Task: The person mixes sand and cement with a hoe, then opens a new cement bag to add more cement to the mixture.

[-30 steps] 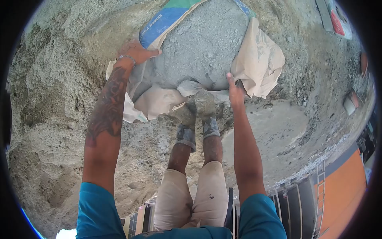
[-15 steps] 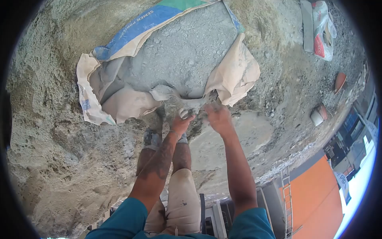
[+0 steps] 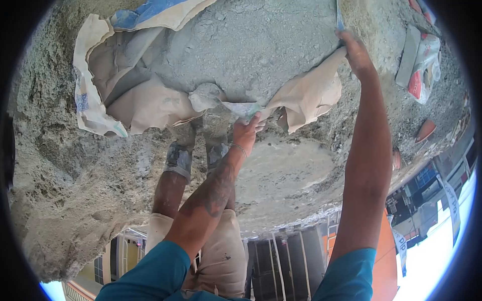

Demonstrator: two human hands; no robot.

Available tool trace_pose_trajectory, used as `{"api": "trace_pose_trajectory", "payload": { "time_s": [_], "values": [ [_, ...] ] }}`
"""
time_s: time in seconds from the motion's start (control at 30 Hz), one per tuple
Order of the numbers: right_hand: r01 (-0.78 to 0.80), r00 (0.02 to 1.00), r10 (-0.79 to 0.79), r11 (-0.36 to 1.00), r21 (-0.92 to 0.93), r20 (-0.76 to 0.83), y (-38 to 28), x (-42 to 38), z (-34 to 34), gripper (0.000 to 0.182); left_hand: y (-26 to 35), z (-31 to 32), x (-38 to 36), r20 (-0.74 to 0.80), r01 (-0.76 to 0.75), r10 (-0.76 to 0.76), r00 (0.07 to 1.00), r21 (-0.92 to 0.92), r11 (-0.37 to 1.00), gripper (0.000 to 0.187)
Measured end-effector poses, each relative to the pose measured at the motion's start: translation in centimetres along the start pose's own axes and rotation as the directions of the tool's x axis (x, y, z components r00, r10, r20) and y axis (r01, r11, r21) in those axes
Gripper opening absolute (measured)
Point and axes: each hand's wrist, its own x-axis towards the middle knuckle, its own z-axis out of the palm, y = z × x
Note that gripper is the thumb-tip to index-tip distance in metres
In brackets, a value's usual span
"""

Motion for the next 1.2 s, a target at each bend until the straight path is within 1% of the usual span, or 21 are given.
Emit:
{"api": "trace_pose_trajectory", "payload": {
  "time_s": [0.03,0.07,0.13,0.23,0.33,0.43,0.5,0.53,0.57,0.6,0.67,0.77,0.83,0.87,0.93,0.97,1.03,1.07,1.13,1.17,1.2],
  "values": [
    [0.133,0.988,-0.146,0.965,-0.228,-0.043,-0.3,-0.6,0.3,0.06,0.1,0.1,-0.1,-0.024,-0.047,0.047,0.999,-0.015,0.999,0.03],
    [0.134,0.988,-0.148,0.965,-0.225,-0.049,-0.1,-0.6,0.1,0.06,0.1,-0.1,-0.4,-0.018,-0.049,0.049,0.999,-0.01,0.999,0.03],
    [0.122,0.975,-0.193,0.875,-0.468,-0.106,-0.2,0.1,0.0,0.065,0.6,-0.3,-0.4,-0.03,-0.002,0.004,1.0,0.057,0.998,0.027],
    [0.149,0.962,-0.233,0.882,-0.447,-0.14,1.1,0.0,-0.5,0.072,1.8,-0.6,-1.7,-0.007,-0.122,0.122,0.993,0.02,0.992,0.023],
    [0.185,0.932,-0.308,0.857,-0.481,-0.192,0.7,-2.0,0.2,0.07,3.3,-0.9,-3.5,-0.033,-0.119,0.119,0.992,0.011,0.993,0.018],
    [0.194,0.902,-0.393,0.741,-0.642,-0.181,-4.1,-8.6,2.2,0.054,5.2,-1.1,-6.0,-0.048,-0.165,0.166,0.985,0.025,0.986,0.016],
    [0.28,0.851,-0.5,0.692,-0.665,-0.161,-6.1,-12.0,5.2,0.033,7.8,-1.3,-8.4,-0.057,-0.144,0.149,0.987,0.083,0.986,0.022],
    [0.298,0.851,-0.506,0.684,-0.666,-0.139,-6.6,-13.4,6.4,0.033,9.0,-1.2,-9.1,-0.067,-0.118,0.13,0.989,0.153,0.981,0.028],
    [0.389,0.781,-0.615,0.614,-0.687,-0.107,-6.2,-14.1,7.4,0.033,9.7,-1.0,-9.3,-0.068,-0.129,0.141,0.988,0.148,0.981,0.028],
    [0.327,0.825,-0.551,0.644,-0.692,-0.123,-6.5,-15.3,8.7,0.034,10.2,-0.8,-9.3,-0.089,-0.22,0.255,0.963,0.288,0.932,0.028],
    [0.358,0.787,-0.602,0.627,-0.692,-0.138,-5.6,-16.6,10.5,0.033,11.5,-0.3,-9.9,-0.096,-0.299,0.37,0.924,0.422,0.856,0.029],
    [0.235,0.838,-0.485,0.735,-0.636,-0.25,-4.7,-17.6,12.1,0.031,13.0,-0.1,-9.9,-0.095,-0.332,0.396,0.913,0.391,0.858,0.028],
    [0.218,0.843,-0.477,0.726,-0.652,-0.25,-3.3,-17.6,13.0,0.033,11.9,-1.3,-8.8,0.001,-0.326,0.456,0.89,0.701,0.634,0.025],
    [0.21,0.827,-0.497,0.708,-0.674,-0.264,-2.7,-17.4,13.2,0.034,11.4,-1.3,-8.5,-0.01,-0.309,0.444,0.896,0.705,0.638,0.025],
    [0.183,0.812,-0.498,0.713,-0.677,-0.304,-2.2,-16.3,13.1,0.036,11.4,0.0,-7.1,0.037,-0.3,0.473,0.88,0.816,0.494,0.022],
    [0.151,0.798,-0.494,0.719,-0.678,-0.346,-2.0,-15.7,12.9,0.038,11.6,0.7,-6.2,0.033,-0.299,0.476,0.879,0.816,0.495,0.022],
    [0.084,0.83,-0.434,0.719,-0.69,-0.351,-1.2,-14.4,11.6,0.04,11.5,1.6,-5.9,0.123,-0.453,0.626,0.77,0.796,0.402,0.035],
    [0.038,0.845,-0.397,0.712,-0.701,-0.357,-1.0,-13.6,10.8,0.043,11.0,1.8,-5.8,0.126,-0.451,0.625,0.77,0.8,0.395,0.035],
    [0.089,0.867,-0.354,0.803,-0.589,-0.351,0.6,-13.0,8.8,0.045,9.6,1.6,-5.0,-0.05,-0.282,0.42,0.906,0.669,0.688,0.036],
    [0.135,0.887,-0.319,0.87,-0.475,-0.333,1.3,-12.4,8.4,0.048,8.7,1.3,-5.1,-0.059,-0.295,0.482,0.874,0.724,0.624,0.035],
    [0.142,0.888,-0.322,0.872,-0.469,-0.329,1.2,-12.6,8.6,0.048,7.0,0.5,-4.8,-0.062,-0.295,0.488,0.871,0.727,0.619,0.035]
  ]
}}
